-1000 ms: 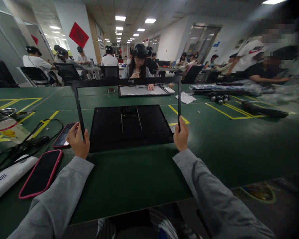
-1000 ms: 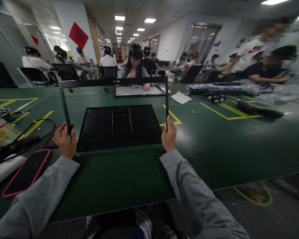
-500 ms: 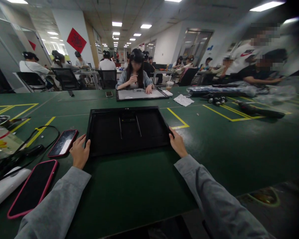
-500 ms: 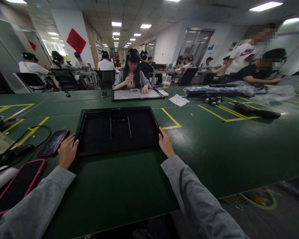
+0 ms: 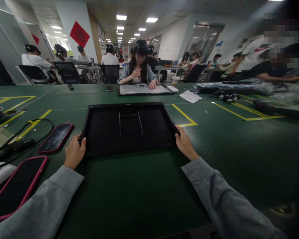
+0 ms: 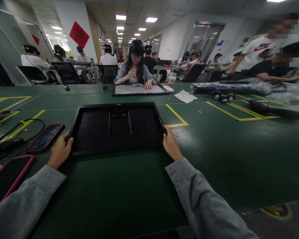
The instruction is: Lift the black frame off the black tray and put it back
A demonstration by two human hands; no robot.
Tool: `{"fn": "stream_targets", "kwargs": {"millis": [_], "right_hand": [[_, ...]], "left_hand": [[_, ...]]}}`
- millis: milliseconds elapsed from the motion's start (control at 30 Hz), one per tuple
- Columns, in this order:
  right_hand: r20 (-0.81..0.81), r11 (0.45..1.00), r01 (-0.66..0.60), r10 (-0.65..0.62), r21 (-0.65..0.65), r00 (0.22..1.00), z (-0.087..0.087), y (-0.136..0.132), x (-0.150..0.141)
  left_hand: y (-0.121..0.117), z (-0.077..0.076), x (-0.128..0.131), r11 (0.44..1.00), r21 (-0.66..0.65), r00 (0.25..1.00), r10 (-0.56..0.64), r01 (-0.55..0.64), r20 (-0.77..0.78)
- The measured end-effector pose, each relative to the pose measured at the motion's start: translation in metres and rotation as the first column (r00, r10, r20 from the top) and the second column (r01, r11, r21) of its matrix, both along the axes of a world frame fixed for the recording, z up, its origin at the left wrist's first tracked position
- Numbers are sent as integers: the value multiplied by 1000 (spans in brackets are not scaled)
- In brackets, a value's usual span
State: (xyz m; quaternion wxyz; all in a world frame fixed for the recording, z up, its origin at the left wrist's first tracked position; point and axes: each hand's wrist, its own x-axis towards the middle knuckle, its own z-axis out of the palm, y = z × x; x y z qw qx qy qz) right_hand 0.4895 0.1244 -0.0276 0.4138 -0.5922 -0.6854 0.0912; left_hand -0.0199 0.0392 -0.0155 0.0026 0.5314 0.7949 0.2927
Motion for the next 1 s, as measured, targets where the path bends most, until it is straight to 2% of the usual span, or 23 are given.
{"fn": "stream_targets", "kwargs": {"millis": [67,200,400,533,733,1000], "right_hand": [[-18,1000,-18,18,5,1000,-2,1,0],[-36,999,-39,39,15,999,-5,2,2],[-36,999,-47,48,8,998,-3,1,4],[-93,999,-45,46,12,995,-4,1,5],[-217,999,-42,45,20,975,-14,9,9],[-86,1000,1,-2,-14,996,-12,5,11]], "left_hand": [[0,2,2,1000,-5,1000,-20,20,-6],[1,3,1,992,-99,997,-76,76,2],[-2,8,0,988,-129,995,-92,86,-42],[-3,9,0,987,-145,997,-77,72,-32],[-2,6,-4,991,-104,997,-83,83,2],[-1,4,-5,993,-14,992,-115,115,-52]]}}
